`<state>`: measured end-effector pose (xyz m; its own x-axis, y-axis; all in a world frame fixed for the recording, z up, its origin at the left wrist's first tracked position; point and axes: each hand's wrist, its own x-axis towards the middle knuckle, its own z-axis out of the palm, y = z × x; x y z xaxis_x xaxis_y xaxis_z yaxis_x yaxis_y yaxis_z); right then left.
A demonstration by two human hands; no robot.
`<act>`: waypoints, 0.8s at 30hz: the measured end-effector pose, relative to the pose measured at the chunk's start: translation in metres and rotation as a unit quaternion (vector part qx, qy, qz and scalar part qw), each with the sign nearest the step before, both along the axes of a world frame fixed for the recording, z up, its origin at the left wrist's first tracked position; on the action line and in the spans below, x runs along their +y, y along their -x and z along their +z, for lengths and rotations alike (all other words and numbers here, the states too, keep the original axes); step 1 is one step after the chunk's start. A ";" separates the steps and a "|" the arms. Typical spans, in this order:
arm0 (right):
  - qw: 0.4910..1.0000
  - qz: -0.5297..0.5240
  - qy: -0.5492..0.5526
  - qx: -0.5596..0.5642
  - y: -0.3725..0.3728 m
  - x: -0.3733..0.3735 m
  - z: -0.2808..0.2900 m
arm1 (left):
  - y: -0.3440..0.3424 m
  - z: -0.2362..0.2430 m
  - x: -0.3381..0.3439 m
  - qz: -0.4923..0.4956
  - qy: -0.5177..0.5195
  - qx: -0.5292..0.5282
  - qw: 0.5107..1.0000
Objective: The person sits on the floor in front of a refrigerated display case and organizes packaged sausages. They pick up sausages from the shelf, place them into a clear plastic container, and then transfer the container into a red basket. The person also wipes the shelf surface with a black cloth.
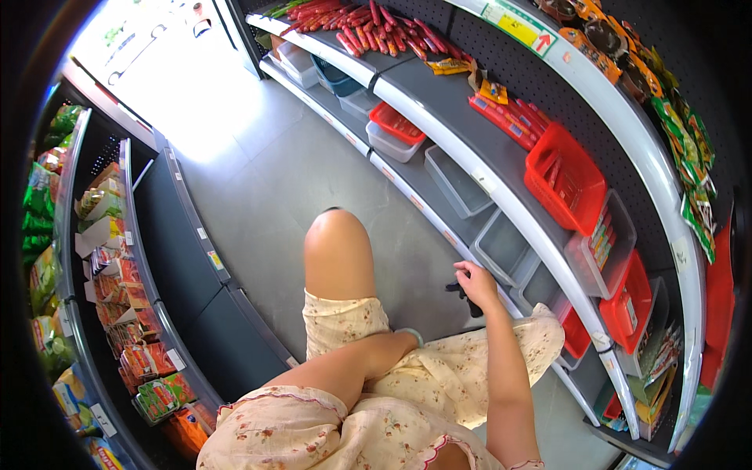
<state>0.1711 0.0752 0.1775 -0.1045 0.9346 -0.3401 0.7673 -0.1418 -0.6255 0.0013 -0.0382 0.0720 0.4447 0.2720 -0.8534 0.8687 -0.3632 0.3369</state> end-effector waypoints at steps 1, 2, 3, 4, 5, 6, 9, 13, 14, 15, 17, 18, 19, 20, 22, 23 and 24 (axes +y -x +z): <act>0.999 0.008 -0.035 -0.010 -0.001 0.006 -0.008 | 0.005 -0.003 0.001 0.025 0.005 -0.002 1.000; 0.998 0.002 -0.059 -0.019 -0.004 0.009 -0.014 | 0.007 -0.006 0.005 0.039 0.012 -0.002 0.999; 0.996 -0.004 -0.084 -0.028 -0.008 0.014 -0.021 | 0.009 -0.009 0.009 0.052 0.020 -0.005 0.998; 0.995 -0.001 -0.089 -0.037 0.003 0.021 -0.016 | 0.016 -0.013 0.010 0.080 0.027 0.000 0.996; 0.993 0.017 -0.116 -0.026 0.007 0.031 -0.024 | 0.020 -0.017 0.013 0.106 0.030 0.001 0.994; 0.987 -0.003 -0.154 -0.047 0.010 0.040 -0.030 | 0.020 -0.019 0.018 0.122 0.036 0.000 0.992; 0.969 -0.025 -0.230 -0.091 0.021 0.075 -0.043 | 0.022 -0.031 0.030 0.172 0.053 0.000 0.984; 0.973 -0.081 -0.141 -0.162 0.016 0.110 -0.068 | 0.032 -0.034 0.049 0.222 0.075 0.002 0.972; 0.966 -0.075 -0.142 -0.200 0.012 0.117 -0.084 | 0.037 -0.033 0.056 0.230 0.079 0.001 0.970; 0.957 -0.068 -0.144 -0.242 0.008 0.124 -0.105 | 0.042 -0.036 0.061 0.238 0.084 -0.001 0.968; 0.959 -0.063 -0.080 -0.263 0.012 0.142 -0.120 | 0.058 -0.036 0.072 0.254 0.090 0.001 0.963; 0.959 -0.059 -0.060 -0.272 0.015 0.148 -0.126 | 0.068 -0.037 0.077 0.261 0.092 0.002 0.961; 0.957 -0.057 -0.040 -0.280 0.020 0.152 -0.132 | 0.079 -0.039 0.083 0.266 0.094 0.003 0.959; 0.954 -0.075 -0.088 -0.276 0.023 0.152 -0.131 | 0.089 -0.039 0.085 0.266 0.101 0.005 0.959; 0.953 -0.109 -0.123 -0.253 0.036 0.161 -0.133 | 0.115 -0.043 0.099 0.266 0.108 0.011 0.958; 0.949 -0.133 -0.144 -0.246 0.038 0.166 -0.132 | 0.129 -0.044 0.107 0.259 0.110 0.014 0.959; 0.938 -0.176 -0.157 -0.252 0.033 0.168 -0.143 | 0.138 -0.045 0.120 0.245 0.110 0.012 0.963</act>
